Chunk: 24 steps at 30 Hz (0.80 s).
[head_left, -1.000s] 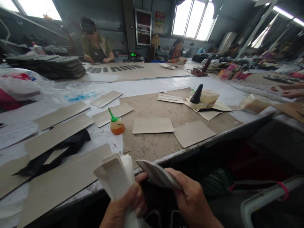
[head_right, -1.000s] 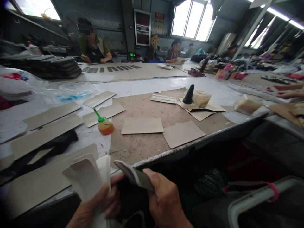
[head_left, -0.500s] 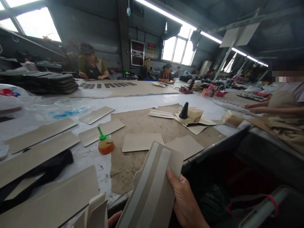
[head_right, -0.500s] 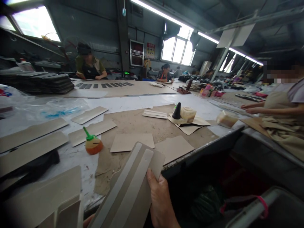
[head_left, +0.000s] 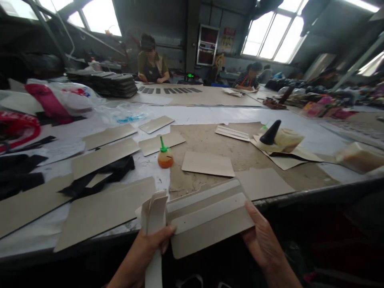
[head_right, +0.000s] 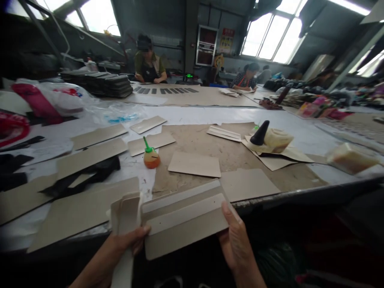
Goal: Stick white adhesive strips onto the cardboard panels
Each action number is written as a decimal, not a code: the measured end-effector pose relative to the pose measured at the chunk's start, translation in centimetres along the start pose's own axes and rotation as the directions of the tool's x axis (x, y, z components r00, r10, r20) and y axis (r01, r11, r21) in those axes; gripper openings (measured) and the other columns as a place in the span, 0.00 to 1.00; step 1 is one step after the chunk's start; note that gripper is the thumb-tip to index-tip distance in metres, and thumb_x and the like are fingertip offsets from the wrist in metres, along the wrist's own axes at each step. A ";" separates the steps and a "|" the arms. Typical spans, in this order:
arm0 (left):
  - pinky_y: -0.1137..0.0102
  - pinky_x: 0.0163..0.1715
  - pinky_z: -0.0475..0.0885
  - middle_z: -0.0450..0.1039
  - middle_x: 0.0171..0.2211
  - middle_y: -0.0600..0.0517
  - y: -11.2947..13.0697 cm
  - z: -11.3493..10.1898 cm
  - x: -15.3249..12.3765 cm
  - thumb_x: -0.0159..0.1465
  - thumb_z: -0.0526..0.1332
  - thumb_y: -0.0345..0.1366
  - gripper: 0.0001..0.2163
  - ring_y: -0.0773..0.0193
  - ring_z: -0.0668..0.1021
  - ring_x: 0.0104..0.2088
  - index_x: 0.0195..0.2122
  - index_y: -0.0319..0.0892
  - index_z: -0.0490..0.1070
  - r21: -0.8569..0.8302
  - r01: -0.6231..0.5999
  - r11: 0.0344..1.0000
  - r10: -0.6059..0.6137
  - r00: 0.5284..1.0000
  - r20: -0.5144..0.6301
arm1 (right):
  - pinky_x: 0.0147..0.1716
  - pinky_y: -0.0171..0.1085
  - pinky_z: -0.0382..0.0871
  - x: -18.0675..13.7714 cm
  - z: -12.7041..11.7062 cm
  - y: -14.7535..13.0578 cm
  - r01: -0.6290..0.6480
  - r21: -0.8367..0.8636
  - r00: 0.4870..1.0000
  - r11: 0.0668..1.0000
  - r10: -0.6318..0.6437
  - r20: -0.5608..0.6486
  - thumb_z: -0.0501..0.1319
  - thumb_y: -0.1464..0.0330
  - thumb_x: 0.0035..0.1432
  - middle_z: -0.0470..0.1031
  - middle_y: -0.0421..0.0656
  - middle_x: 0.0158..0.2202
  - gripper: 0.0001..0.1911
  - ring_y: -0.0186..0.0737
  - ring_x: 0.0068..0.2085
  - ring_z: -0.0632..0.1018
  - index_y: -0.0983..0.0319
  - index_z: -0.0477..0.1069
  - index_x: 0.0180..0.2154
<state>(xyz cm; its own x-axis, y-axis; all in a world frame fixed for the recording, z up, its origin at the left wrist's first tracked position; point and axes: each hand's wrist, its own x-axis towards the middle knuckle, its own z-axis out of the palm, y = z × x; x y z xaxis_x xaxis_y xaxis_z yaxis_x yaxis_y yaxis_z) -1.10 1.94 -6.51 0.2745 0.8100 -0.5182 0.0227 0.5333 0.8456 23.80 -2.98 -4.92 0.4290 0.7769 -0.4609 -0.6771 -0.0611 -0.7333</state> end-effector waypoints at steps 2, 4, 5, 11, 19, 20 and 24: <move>0.75 0.21 0.55 0.59 0.15 0.55 0.6 -0.2 0.1 0.53 0.65 0.48 0.20 0.71 0.62 0.19 0.15 0.41 0.60 0.020 -0.018 1.000 0.018 1.000 -0.009 | 0.36 0.32 0.75 0.9 -1.0 -0.2 -0.015 -0.096 1.000 0.995 0.016 0.010 0.68 0.63 0.52 0.78 0.42 0.41 0.23 0.42 0.42 0.78 0.63 0.70 0.48; 0.75 0.22 0.55 0.60 0.15 0.55 1.1 -0.2 0.2 0.53 0.66 0.47 0.21 0.70 0.62 0.19 0.14 0.41 0.60 0.030 -0.029 0.999 0.029 0.999 -0.015 | 0.34 0.30 0.75 1.4 -1.7 0.1 -0.016 -0.155 1.000 0.988 0.013 -0.020 0.70 0.64 0.49 0.79 0.42 0.40 0.24 0.40 0.40 0.78 0.63 0.70 0.48; 0.75 0.22 0.55 0.60 0.15 0.54 1.3 -0.1 0.1 0.52 0.66 0.47 0.21 0.70 0.63 0.20 0.13 0.41 0.59 0.036 -0.037 0.999 0.038 0.999 -0.015 | 0.34 0.29 0.75 1.5 -1.9 0.4 -0.018 -0.163 0.999 0.986 0.011 -0.043 0.70 0.65 0.48 0.79 0.41 0.39 0.25 0.39 0.39 0.78 0.63 0.70 0.48; 0.74 0.20 0.52 0.60 0.15 0.57 1.8 0.0 0.4 0.50 0.68 0.44 0.16 0.70 0.61 0.19 0.19 0.41 0.64 0.098 -0.050 0.994 0.056 0.997 -0.053 | 0.33 0.31 0.76 1.4 -1.8 2.4 -0.047 -0.086 0.994 0.995 0.039 -0.099 0.70 0.65 0.49 0.79 0.38 0.37 0.19 0.39 0.37 0.79 0.61 0.71 0.43; 0.73 0.20 0.54 0.59 0.13 0.56 1.4 -0.3 2.1 0.49 0.66 0.44 0.17 0.69 0.61 0.18 0.14 0.42 0.60 0.185 -0.061 0.981 0.086 0.988 -0.130 | 0.33 0.33 0.76 1.4 -1.9 3.3 -0.057 -0.112 0.991 0.992 0.043 -0.126 0.70 0.63 0.49 0.79 0.39 0.36 0.23 0.40 0.37 0.78 0.62 0.70 0.47; 0.73 0.20 0.54 0.59 0.13 0.56 1.3 -0.3 2.3 0.48 0.66 0.44 0.17 0.69 0.61 0.18 0.14 0.43 0.60 0.195 -0.066 0.979 0.092 0.987 -0.131 | 0.33 0.34 0.75 1.4 -2.1 3.2 -0.062 -0.111 0.992 0.992 0.049 -0.116 0.69 0.63 0.49 0.79 0.40 0.36 0.23 0.41 0.37 0.78 0.62 0.69 0.47; 0.72 0.18 0.54 0.57 0.11 0.55 1.0 -0.7 3.1 0.46 0.65 0.49 0.19 0.68 0.61 0.16 0.12 0.44 0.58 0.256 -0.055 0.965 0.085 0.990 -0.109 | 0.31 0.34 0.73 1.5 -3.1 1.9 -0.199 -0.101 0.980 0.975 0.196 -0.034 0.67 0.58 0.52 0.78 0.42 0.36 0.22 0.40 0.35 0.77 0.63 0.70 0.45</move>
<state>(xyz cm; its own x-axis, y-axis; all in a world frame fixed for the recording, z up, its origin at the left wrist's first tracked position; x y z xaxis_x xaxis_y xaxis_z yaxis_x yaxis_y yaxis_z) -0.94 5.17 -7.37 0.1689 0.8741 -0.4554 0.2528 0.4082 0.8772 25.03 -3.91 -8.59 0.3082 0.7278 -0.6126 -0.6852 -0.2769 -0.6737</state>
